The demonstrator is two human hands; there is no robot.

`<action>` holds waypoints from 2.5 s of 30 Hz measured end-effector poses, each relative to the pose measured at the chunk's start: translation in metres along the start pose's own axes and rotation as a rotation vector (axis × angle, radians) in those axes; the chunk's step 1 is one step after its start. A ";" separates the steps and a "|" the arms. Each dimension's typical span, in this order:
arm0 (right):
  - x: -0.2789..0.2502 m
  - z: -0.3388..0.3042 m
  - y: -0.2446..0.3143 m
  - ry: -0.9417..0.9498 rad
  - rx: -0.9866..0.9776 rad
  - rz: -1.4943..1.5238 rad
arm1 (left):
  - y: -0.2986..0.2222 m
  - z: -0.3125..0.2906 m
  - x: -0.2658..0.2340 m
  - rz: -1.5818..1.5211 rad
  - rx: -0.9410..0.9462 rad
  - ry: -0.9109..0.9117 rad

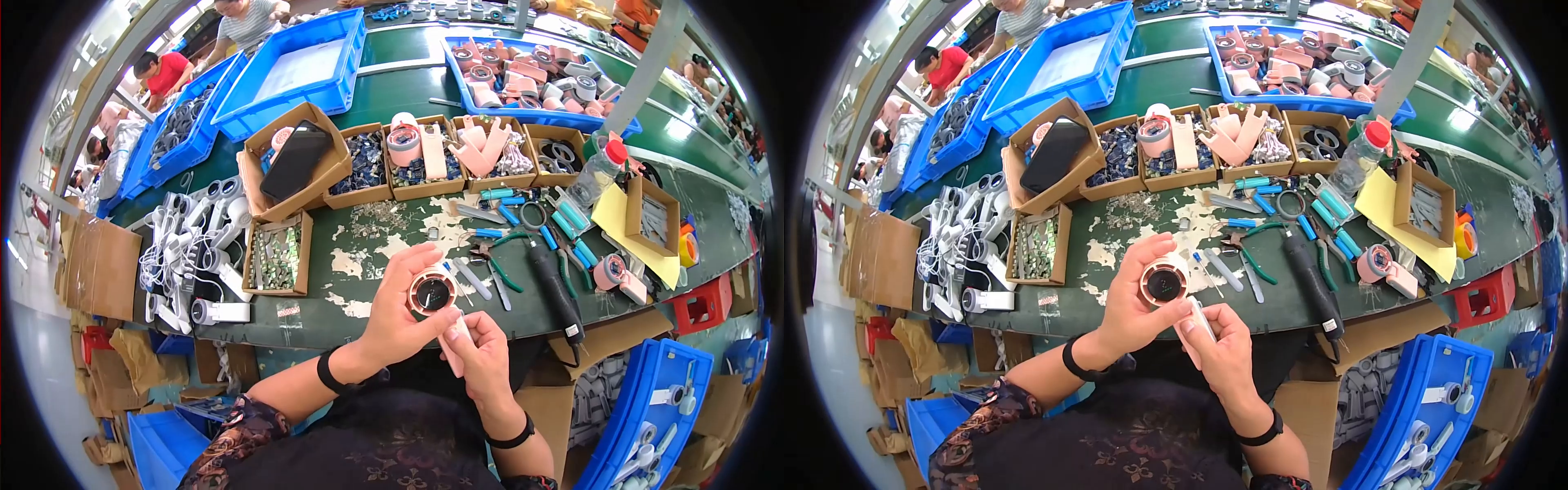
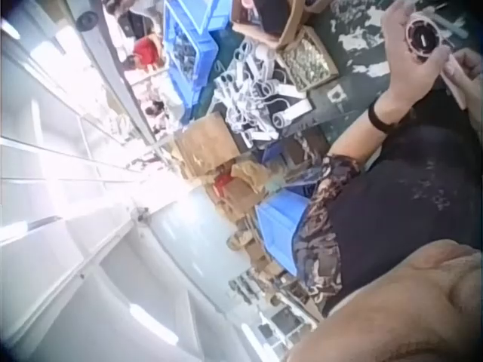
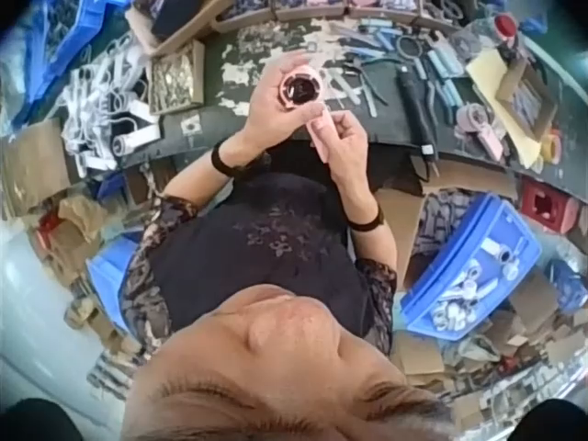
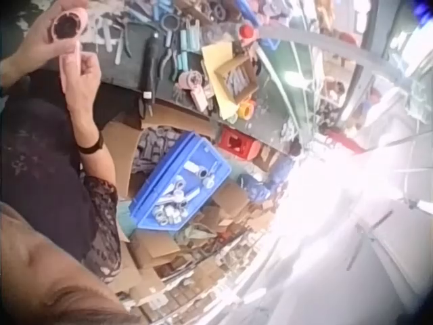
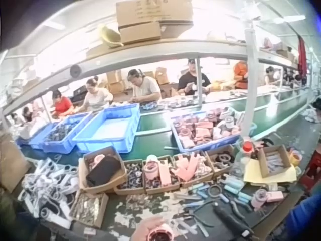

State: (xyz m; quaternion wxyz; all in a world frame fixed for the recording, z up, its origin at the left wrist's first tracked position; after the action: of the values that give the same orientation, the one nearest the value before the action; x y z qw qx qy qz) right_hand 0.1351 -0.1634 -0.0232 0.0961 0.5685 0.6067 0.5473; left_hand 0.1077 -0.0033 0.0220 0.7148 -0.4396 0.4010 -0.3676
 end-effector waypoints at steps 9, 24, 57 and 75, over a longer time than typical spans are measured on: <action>0.004 -0.004 -0.007 0.043 -0.002 -0.023 | -0.017 0.002 -0.003 0.127 0.131 -0.057; 0.005 -0.005 -0.011 0.041 -0.023 0.025 | -0.010 0.000 -0.001 0.054 0.094 -0.054; 0.005 -0.004 -0.018 0.047 -0.062 0.017 | -0.022 0.001 -0.007 0.311 0.276 -0.081; 0.006 -0.007 -0.018 0.045 -0.025 0.014 | -0.023 -0.002 -0.010 0.336 0.272 -0.067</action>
State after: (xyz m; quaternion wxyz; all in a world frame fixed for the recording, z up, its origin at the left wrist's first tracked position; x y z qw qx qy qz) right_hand 0.1175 -0.1583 -0.0316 0.0857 0.5592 0.5978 0.5680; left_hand 0.0974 -0.0033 0.0452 0.8317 -0.2781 0.3913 -0.2790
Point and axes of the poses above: each hand's wrist, its own z-axis towards the middle knuckle, its own x-axis out of the palm, y = z × x, the point moved 5 cm from there along z, towards the middle knuckle, and after that the axes turned 9 degrees about z, right-handed, at the moved point
